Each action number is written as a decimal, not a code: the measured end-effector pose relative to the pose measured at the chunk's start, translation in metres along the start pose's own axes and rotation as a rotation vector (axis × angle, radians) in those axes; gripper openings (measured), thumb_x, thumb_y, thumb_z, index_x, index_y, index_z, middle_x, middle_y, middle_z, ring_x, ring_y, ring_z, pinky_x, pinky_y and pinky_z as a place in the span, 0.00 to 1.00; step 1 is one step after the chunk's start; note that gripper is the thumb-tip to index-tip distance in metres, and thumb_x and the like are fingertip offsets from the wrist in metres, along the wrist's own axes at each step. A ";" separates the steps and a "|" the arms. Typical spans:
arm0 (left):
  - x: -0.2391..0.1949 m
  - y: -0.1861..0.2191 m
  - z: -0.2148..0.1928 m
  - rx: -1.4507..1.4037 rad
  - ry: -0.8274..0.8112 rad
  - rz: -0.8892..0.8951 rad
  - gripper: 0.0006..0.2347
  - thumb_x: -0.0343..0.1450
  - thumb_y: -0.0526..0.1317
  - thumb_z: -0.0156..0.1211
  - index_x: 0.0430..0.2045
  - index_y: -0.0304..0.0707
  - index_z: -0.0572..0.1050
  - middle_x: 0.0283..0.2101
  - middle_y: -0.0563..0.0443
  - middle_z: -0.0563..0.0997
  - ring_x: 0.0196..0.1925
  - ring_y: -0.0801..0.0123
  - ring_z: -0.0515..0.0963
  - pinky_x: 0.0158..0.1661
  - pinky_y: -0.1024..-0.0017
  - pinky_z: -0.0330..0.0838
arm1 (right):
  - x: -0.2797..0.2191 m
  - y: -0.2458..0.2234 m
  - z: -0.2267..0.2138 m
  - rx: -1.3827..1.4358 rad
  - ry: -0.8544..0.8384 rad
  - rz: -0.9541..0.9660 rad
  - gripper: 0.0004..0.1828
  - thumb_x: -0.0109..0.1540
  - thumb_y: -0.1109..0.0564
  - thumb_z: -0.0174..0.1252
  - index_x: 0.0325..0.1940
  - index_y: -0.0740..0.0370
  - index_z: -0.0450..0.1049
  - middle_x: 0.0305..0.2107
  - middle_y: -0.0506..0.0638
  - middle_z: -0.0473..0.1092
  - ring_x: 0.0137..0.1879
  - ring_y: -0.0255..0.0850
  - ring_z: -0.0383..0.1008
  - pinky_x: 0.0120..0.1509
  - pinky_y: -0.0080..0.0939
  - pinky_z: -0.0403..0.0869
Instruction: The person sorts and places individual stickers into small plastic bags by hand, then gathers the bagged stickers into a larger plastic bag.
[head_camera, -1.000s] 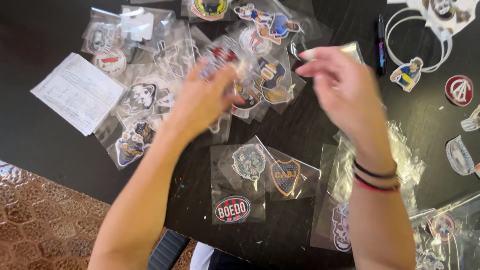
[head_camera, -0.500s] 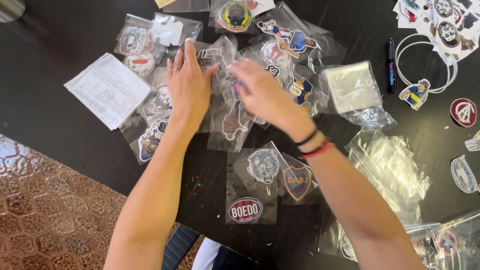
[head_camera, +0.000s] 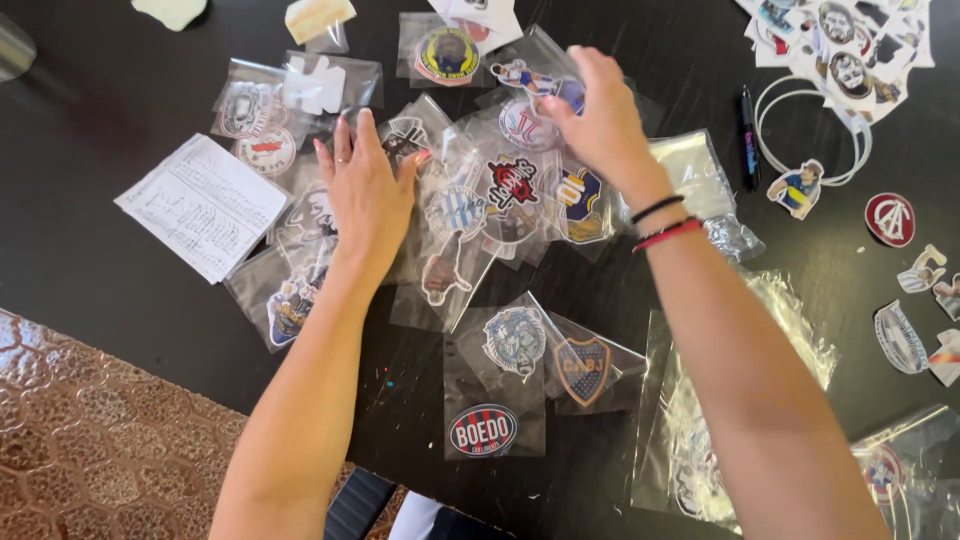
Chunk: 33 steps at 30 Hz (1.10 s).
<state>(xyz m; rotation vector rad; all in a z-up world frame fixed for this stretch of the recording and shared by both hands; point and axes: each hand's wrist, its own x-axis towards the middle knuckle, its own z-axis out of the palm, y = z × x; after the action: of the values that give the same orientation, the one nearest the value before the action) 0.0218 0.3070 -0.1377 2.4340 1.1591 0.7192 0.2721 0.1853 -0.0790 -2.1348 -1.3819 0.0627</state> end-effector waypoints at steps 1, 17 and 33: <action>0.000 -0.002 0.005 0.028 -0.002 -0.001 0.30 0.76 0.46 0.64 0.66 0.23 0.59 0.64 0.29 0.74 0.76 0.41 0.59 0.72 0.42 0.39 | 0.005 0.015 -0.004 0.007 -0.123 0.122 0.36 0.67 0.50 0.60 0.74 0.67 0.54 0.69 0.61 0.56 0.73 0.59 0.52 0.76 0.61 0.57; -0.001 -0.008 0.025 0.154 0.031 0.045 0.29 0.80 0.53 0.52 0.67 0.24 0.59 0.68 0.33 0.72 0.76 0.38 0.59 0.71 0.38 0.41 | 0.036 0.035 -0.037 0.824 -0.051 0.494 0.02 0.69 0.58 0.57 0.44 0.56 0.75 0.42 0.48 0.80 0.47 0.34 0.84 0.50 0.29 0.84; -0.001 0.012 -0.005 0.126 -0.076 0.050 0.28 0.83 0.49 0.54 0.68 0.17 0.61 0.68 0.23 0.71 0.74 0.38 0.60 0.70 0.44 0.39 | -0.012 0.056 -0.048 1.481 0.109 0.932 0.51 0.54 0.34 0.55 0.72 0.70 0.57 0.50 0.64 0.74 0.48 0.55 0.82 0.40 0.55 0.82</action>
<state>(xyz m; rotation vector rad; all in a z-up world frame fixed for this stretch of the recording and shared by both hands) 0.0256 0.2992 -0.1282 2.5786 1.1509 0.5783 0.3289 0.1377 -0.0705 -1.1807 0.0548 0.9580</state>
